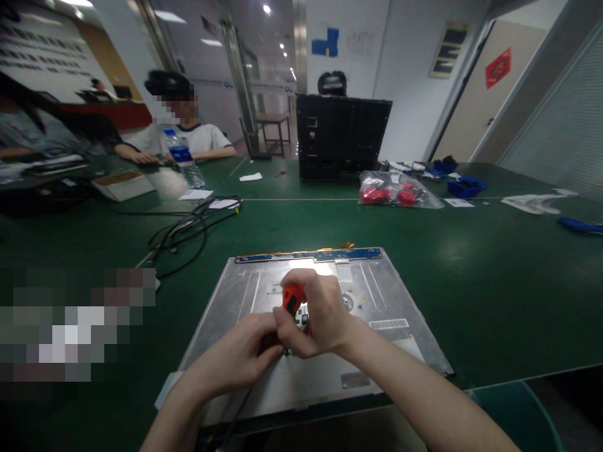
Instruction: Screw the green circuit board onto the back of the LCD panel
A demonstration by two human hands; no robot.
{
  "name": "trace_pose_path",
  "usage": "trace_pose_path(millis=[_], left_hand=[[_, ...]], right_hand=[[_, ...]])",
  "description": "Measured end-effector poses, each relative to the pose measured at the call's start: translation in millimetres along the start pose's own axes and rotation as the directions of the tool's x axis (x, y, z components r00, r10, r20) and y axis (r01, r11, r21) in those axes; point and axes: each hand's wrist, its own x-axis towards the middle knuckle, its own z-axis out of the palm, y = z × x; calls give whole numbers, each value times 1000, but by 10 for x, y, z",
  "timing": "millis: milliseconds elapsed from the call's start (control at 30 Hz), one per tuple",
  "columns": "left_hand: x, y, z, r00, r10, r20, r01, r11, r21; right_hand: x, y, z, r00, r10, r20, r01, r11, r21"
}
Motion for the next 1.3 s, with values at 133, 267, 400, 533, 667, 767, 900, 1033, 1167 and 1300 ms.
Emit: trace_pose_path(millis=[133,267,400,533,667,767,900,1033,1167,1300], left_hand=[[-5,-19,20,999,-11,-37,13,999,53],[-5,-37,37,999,-9,-39,10,999,41],[-1,-22,28,1000,-7,-31,9,999,48],[1,-27,20,999,-11,-30,13,998,54],[5,-49,28,1000,1,-18,0,999,47],[7,-47,30,1000,4,-22,-3,999,43],[2,-25,20,999,4,-36,-2,998,55],[-2,-12,10,999,9,-37,-7,998,56],[-2,-10,12,999,8,-49,-6,999,51],[-13,14,15,998,13,-63,-10,999,50]], right_hand=[[-27,9,51,999,39,-30,-39,999,-7],[-65,17,107,998,49,-49,-45,997,62],[-65,22,91,998,64,-10,-64,997,37],[-15,17,45,999,32,35,-33,998,54],[31,-9,17,1000,8,29,-9,998,60],[51,-36,-3,999,1,36,-4,998,70],[66,-48,-43,998,33,60,-42,988,151],[38,-27,-39,993,90,73,-105,965,240],[-13,-26,30,990,141,5,-136,947,289],[2,-55,48,958,278,64,-279,866,415]])
